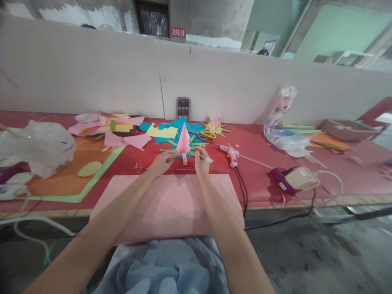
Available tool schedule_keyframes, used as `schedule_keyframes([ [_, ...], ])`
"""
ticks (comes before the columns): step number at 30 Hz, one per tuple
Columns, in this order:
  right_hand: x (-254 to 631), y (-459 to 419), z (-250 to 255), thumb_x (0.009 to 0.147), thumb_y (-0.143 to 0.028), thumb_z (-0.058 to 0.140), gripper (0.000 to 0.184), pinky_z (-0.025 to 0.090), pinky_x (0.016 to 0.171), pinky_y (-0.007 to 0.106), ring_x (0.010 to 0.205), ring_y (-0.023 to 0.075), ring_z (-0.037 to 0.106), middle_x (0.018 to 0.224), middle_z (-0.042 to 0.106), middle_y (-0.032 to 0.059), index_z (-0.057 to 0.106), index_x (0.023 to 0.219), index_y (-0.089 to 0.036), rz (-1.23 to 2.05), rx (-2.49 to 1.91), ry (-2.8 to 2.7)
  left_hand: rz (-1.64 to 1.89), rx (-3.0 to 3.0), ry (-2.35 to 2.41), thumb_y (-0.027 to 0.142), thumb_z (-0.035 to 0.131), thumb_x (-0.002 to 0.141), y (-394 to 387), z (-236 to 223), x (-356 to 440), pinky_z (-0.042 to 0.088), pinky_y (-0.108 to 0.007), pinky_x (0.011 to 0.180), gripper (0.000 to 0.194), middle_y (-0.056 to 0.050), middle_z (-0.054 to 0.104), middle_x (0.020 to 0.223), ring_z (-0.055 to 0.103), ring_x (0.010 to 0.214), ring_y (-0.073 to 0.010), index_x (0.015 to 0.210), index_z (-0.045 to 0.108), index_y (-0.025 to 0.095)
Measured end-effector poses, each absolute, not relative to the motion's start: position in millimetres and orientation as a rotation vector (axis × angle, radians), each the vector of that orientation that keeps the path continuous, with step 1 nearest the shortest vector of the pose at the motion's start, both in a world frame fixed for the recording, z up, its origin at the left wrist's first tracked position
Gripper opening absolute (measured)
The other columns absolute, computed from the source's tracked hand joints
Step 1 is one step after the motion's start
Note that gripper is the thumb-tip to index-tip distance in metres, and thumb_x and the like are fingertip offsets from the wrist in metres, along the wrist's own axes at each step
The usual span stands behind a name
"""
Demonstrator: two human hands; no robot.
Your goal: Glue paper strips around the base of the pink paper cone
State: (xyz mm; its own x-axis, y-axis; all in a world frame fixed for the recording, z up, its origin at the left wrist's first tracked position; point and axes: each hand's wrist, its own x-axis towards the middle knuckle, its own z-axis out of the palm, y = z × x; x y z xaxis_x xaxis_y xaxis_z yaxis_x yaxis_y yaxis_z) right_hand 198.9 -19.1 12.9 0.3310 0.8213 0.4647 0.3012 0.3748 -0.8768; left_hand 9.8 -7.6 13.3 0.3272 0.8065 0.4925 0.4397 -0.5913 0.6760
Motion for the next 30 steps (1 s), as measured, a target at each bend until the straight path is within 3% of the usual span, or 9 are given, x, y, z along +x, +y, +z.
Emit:
schedule_keyframes([
  [4, 198.2, -15.7, 10.3, 0.074, -0.044, 0.061, 0.026, 0.046, 0.06, 0.028, 0.06, 0.0177, 0.061, 0.058, 0.06, -0.0023, 0.053, 0.082, -0.021, 0.532, -1.189, -1.216, 1.093, 2.261, 1.123, 0.006, 0.046, 0.078, -10.3, 15.6, 9.1, 0.039, -0.036, 0.106, 0.042, -0.005, 0.063, 0.119, 0.054, 0.116, -0.0197, 0.11, 0.067, 0.022],
  [8, 195.4, -17.4, 12.9, 0.075, -0.05, 0.06, 0.031, 0.045, 0.058, 0.028, 0.058, 0.0171, 0.059, 0.061, 0.063, 0.0011, 0.052, 0.067, -0.021, 0.632, -1.179, -1.328, 0.91, 2.337, 1.185, 0.009, 0.046, 0.081, -12.7, 16.6, 9.1, 0.038, -0.034, 0.107, 0.039, -0.004, 0.061, 0.124, 0.054, 0.118, -0.0184, 0.112, 0.066, 0.02],
  [12, 194.2, -17.7, 13.6, 0.077, -0.05, 0.056, 0.029, 0.046, 0.059, 0.029, 0.054, 0.0174, 0.06, 0.055, 0.062, -0.0013, 0.049, 0.073, -0.023, 0.713, -1.156, -1.243, 0.828, 2.378, 1.191, 0.011, 0.046, 0.083, -12.4, 14.6, 8.6, 0.037, -0.033, 0.108, 0.038, -0.003, 0.059, 0.127, 0.053, 0.119, -0.0181, 0.114, 0.065, 0.021],
  [30, 196.1, -15.8, 8.7, 0.076, -0.053, 0.057, 0.032, 0.047, 0.062, 0.029, 0.063, 0.0196, 0.065, 0.063, 0.068, 0.0018, 0.047, 0.071, -0.023, 0.697, -1.238, -1.336, 0.835, 2.392, 1.188, 0.011, 0.047, 0.083, -10.5, 12.1, 7.1, 0.038, -0.034, 0.108, 0.036, -0.005, 0.059, 0.127, 0.053, 0.12, -0.0183, 0.113, 0.065, 0.02],
])
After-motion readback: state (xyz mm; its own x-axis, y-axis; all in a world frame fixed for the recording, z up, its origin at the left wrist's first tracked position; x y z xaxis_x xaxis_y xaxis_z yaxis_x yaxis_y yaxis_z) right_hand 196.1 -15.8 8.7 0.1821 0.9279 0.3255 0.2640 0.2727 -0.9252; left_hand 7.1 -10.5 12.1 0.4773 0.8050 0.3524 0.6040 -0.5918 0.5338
